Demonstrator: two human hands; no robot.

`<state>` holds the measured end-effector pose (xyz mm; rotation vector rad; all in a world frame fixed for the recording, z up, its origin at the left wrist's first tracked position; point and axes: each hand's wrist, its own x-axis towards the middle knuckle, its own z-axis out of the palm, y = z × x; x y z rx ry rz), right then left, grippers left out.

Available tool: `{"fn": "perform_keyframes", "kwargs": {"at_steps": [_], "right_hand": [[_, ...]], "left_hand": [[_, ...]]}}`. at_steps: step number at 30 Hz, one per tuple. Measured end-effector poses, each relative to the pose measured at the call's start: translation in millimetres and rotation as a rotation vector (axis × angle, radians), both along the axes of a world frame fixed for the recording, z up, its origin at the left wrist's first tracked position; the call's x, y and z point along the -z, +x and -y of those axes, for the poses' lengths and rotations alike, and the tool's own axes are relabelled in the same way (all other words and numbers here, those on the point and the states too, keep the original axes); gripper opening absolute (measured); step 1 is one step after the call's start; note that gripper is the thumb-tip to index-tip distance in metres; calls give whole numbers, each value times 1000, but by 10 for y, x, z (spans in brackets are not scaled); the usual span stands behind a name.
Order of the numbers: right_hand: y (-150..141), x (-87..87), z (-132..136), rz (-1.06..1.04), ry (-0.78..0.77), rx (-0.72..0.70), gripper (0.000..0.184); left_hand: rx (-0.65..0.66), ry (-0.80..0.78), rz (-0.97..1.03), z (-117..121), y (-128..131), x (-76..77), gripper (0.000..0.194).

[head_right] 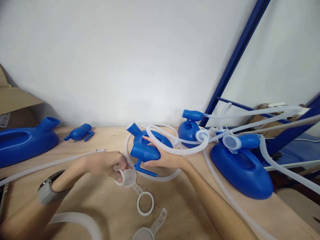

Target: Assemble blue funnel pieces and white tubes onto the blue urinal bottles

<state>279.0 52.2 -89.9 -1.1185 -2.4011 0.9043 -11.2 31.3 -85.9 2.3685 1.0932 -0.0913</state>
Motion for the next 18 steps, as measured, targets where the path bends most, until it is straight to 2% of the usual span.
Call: {"fn": "perform_keyframes", "kwargs": {"at_steps": [2, 4, 6, 8, 10, 13, 15, 18], "right_hand": [[3, 4, -5, -28, -35, -5, 110], [1, 22, -9, -74, -64, -14, 116], [-7, 57, -11, -132, -87, -27, 124], [-24, 96, -10, -186, -113, -35, 130], [-43, 125, -2, -220, -135, -34, 131], [-67, 130, 16, -241, -130, -24, 130], [-73, 113, 26, -248, -120, -10, 127], [-73, 90, 28, -244, -121, 17, 123]], "left_hand": [[-86, 26, 71, -28, -110, -159, 26], [-255, 72, 195, -63, -170, -270, 38], [-439, 47, 388, -87, -158, -305, 46], [-553, -89, 591, -93, -85, -277, 48], [-581, -232, 716, -83, 10, -222, 49], [-541, -353, 799, -60, 109, -162, 52], [-501, -343, 822, -52, 120, -149, 52], [-444, -234, 812, -52, 94, -153, 47]]}}
